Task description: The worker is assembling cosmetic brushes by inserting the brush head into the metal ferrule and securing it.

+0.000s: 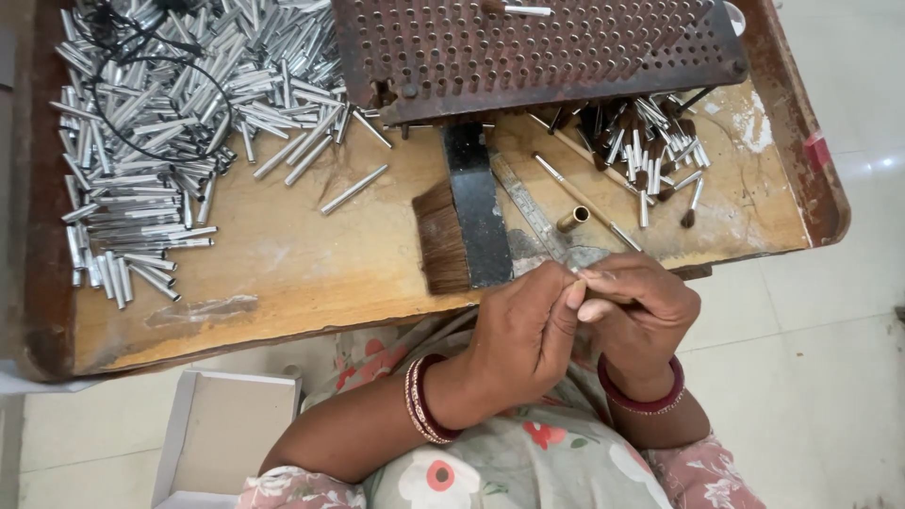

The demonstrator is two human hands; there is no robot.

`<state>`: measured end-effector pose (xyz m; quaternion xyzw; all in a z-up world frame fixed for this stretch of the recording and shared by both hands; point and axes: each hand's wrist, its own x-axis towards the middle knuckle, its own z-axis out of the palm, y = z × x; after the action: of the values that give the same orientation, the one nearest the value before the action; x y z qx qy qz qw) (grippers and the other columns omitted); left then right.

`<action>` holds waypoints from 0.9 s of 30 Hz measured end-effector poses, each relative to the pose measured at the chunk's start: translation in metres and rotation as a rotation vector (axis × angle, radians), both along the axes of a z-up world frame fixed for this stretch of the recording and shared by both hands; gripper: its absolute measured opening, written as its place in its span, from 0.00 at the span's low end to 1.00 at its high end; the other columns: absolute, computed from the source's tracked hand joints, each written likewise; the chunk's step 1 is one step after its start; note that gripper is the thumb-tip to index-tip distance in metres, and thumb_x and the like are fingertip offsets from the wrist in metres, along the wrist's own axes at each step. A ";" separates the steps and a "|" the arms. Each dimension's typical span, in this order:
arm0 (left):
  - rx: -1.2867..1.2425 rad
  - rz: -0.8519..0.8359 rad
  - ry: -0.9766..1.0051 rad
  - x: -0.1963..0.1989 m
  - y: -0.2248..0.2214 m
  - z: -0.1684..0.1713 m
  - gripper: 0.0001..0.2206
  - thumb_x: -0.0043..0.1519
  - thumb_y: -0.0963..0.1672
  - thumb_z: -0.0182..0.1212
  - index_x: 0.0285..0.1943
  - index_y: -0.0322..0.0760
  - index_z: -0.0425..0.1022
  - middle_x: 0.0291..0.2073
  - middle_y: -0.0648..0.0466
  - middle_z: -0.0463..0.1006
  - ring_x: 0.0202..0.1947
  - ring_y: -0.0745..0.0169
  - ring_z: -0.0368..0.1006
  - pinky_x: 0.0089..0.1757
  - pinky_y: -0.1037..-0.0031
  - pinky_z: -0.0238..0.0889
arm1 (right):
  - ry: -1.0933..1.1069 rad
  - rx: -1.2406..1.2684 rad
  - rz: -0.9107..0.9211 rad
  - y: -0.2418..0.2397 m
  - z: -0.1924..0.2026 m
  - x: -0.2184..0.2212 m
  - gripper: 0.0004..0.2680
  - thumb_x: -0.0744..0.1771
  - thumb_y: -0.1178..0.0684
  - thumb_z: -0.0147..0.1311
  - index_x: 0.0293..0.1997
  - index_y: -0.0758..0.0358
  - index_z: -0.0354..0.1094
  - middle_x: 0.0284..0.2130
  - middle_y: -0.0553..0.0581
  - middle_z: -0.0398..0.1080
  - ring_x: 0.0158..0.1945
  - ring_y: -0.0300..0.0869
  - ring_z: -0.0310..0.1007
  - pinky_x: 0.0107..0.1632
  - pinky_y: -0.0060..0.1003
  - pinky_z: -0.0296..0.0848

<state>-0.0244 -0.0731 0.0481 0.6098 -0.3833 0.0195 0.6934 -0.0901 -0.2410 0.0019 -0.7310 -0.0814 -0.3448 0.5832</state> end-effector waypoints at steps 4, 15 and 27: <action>0.006 0.011 0.045 -0.005 0.003 -0.008 0.08 0.76 0.42 0.50 0.45 0.32 0.69 0.32 0.46 0.72 0.31 0.46 0.73 0.35 0.65 0.65 | -0.056 -0.087 -0.047 0.016 -0.003 0.004 0.09 0.67 0.54 0.69 0.43 0.69 0.74 0.35 0.58 0.76 0.36 0.41 0.75 0.41 0.30 0.73; 1.031 0.718 -0.320 0.145 0.101 0.002 0.11 0.57 0.36 0.58 0.47 0.36 0.74 0.40 0.43 0.75 0.36 0.40 0.76 0.33 0.53 0.69 | -0.327 -0.047 -0.264 -0.004 -0.026 0.021 0.15 0.75 0.45 0.58 0.45 0.69 0.61 0.34 0.58 0.68 0.27 0.37 0.68 0.32 0.29 0.73; 1.102 1.039 -0.744 0.172 0.120 -0.023 0.08 0.53 0.41 0.60 0.39 0.32 0.75 0.41 0.45 0.73 0.44 0.47 0.72 0.42 0.57 0.65 | -0.218 -0.044 -0.314 0.003 -0.017 0.013 0.17 0.77 0.44 0.60 0.41 0.70 0.62 0.34 0.58 0.69 0.30 0.36 0.67 0.38 0.26 0.69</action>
<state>0.1481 0.0473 0.0247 0.9135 -0.2122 0.3459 0.0280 -0.0769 -0.2376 -0.0149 -0.7056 -0.0365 -0.5068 0.4940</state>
